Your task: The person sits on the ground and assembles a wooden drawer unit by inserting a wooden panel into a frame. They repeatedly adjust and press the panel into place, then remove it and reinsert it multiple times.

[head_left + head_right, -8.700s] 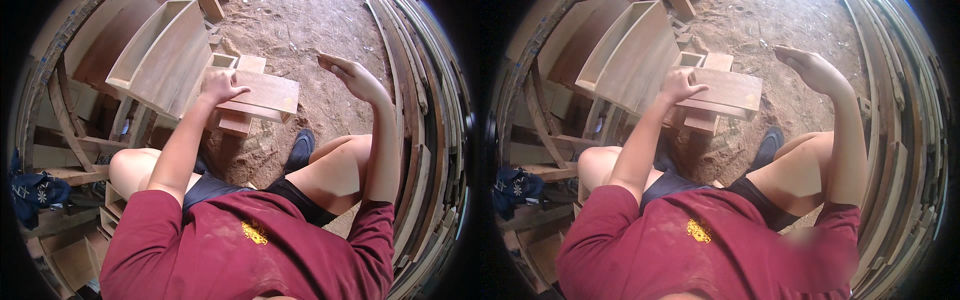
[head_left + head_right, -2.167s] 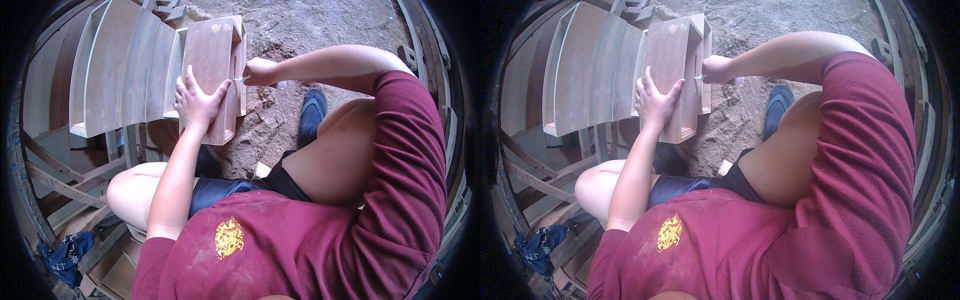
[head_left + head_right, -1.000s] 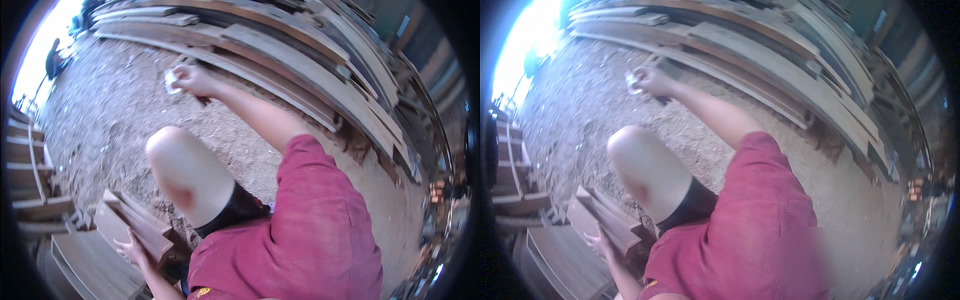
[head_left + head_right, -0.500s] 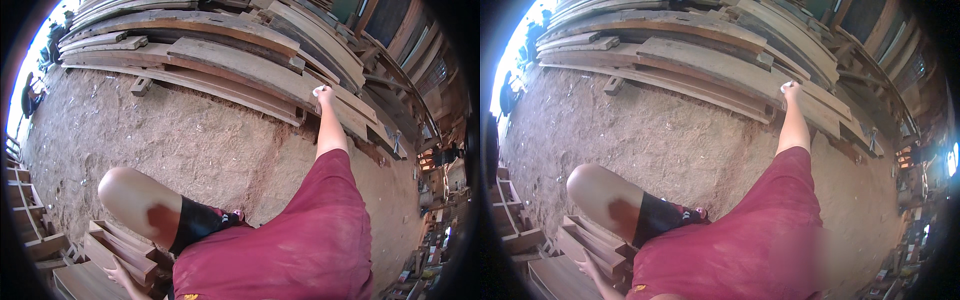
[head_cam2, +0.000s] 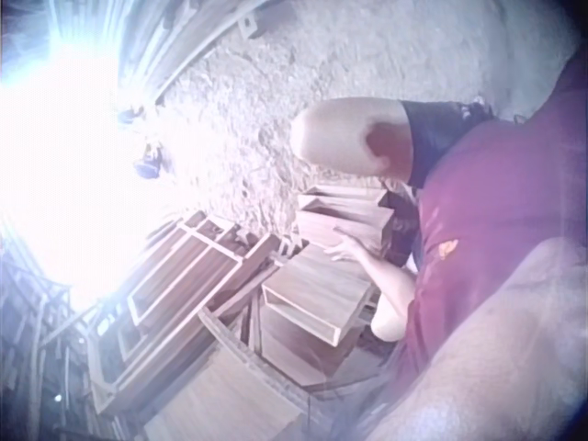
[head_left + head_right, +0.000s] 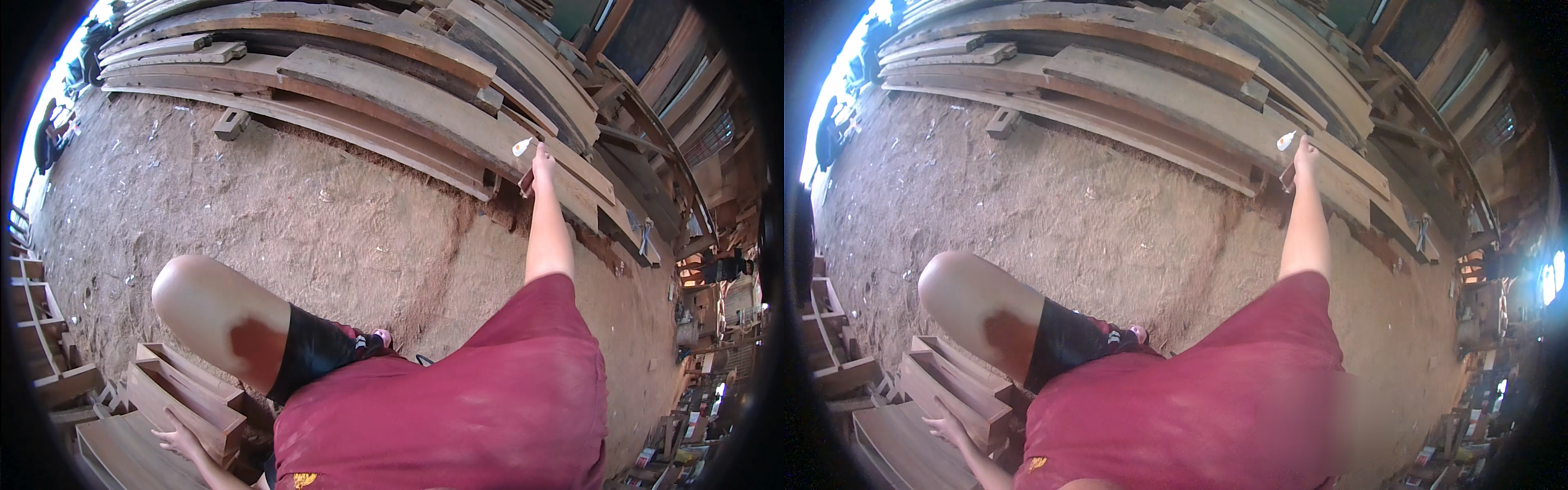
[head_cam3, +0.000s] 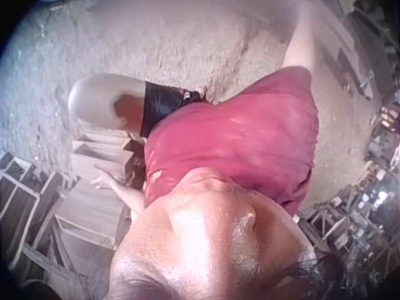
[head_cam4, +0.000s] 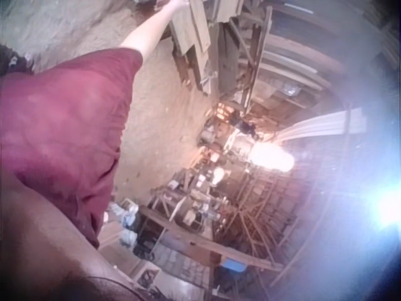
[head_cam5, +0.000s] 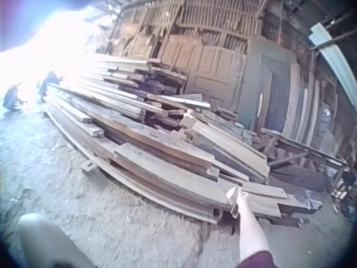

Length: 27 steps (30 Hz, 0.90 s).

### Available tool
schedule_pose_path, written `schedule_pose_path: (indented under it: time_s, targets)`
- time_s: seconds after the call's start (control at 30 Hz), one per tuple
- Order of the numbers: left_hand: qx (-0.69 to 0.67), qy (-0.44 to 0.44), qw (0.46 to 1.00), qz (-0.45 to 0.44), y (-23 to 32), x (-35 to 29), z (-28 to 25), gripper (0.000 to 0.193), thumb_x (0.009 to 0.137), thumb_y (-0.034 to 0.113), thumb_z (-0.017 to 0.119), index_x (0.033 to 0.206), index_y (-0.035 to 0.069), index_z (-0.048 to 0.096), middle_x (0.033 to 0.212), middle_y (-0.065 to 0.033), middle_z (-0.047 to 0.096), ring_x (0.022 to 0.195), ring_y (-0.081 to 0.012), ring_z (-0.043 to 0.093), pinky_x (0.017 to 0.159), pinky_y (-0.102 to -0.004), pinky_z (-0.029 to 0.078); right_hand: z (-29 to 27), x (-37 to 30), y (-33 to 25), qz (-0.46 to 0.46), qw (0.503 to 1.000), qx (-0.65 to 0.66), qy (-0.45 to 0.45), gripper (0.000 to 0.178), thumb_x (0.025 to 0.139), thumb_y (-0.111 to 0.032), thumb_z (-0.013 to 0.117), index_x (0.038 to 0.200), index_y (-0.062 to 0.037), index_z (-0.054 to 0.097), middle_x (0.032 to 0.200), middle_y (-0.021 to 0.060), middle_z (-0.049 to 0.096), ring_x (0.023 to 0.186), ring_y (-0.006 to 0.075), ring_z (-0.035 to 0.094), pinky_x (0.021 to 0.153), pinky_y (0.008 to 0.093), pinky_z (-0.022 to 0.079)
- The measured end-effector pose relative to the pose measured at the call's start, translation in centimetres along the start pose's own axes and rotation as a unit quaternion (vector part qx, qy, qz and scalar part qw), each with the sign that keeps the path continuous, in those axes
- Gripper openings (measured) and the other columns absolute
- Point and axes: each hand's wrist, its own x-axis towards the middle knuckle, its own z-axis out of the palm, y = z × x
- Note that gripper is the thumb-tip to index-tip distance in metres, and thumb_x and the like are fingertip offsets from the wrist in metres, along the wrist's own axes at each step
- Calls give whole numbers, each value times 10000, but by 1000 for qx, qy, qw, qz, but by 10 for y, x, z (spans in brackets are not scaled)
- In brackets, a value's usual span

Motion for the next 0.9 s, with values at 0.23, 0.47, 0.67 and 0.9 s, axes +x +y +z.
schedule_pose_path:
  time_s: [0.23,0.47,0.67,0.9]
  targets:
    - [-371,43,902,218,85,-25,-79,623,1006,400,656,1456,-3,505,1408,-204,565,1291,-322,548,1089,-422,448,94,-260,-155,96,569,572,-582,696,1070,-659,318,1421,-91,513,1002,124,567,799,195,527,558,301,469]
    - [-590,-334,676,288,185,-133,-169,419,1027,246,669,1323,-49,636,1114,-136,759,977,-172,715,895,-314,559,199,-597,-279,247,243,479,-806,826,990,-779,375,1372,-75,578,978,95,576,784,178,514,602,315,495]
    - [-688,-263,657,163,161,-134,-187,379,998,223,709,1223,-78,655,921,-105,749,810,-112,711,693,-244,538,188,-769,-285,152,254,369,-881,457,1059,-442,504,1295,-63,600,952,91,592,853,193,574,744,340,527]
    - [-456,-92,865,187,104,-103,-187,221,952,132,707,1146,26,712,881,-108,759,708,-278,733,671,-320,576,201,-775,-262,-127,336,164,-919,367,947,-33,684,1299,-27,579,1155,97,692,1096,155,655,923,329,550]
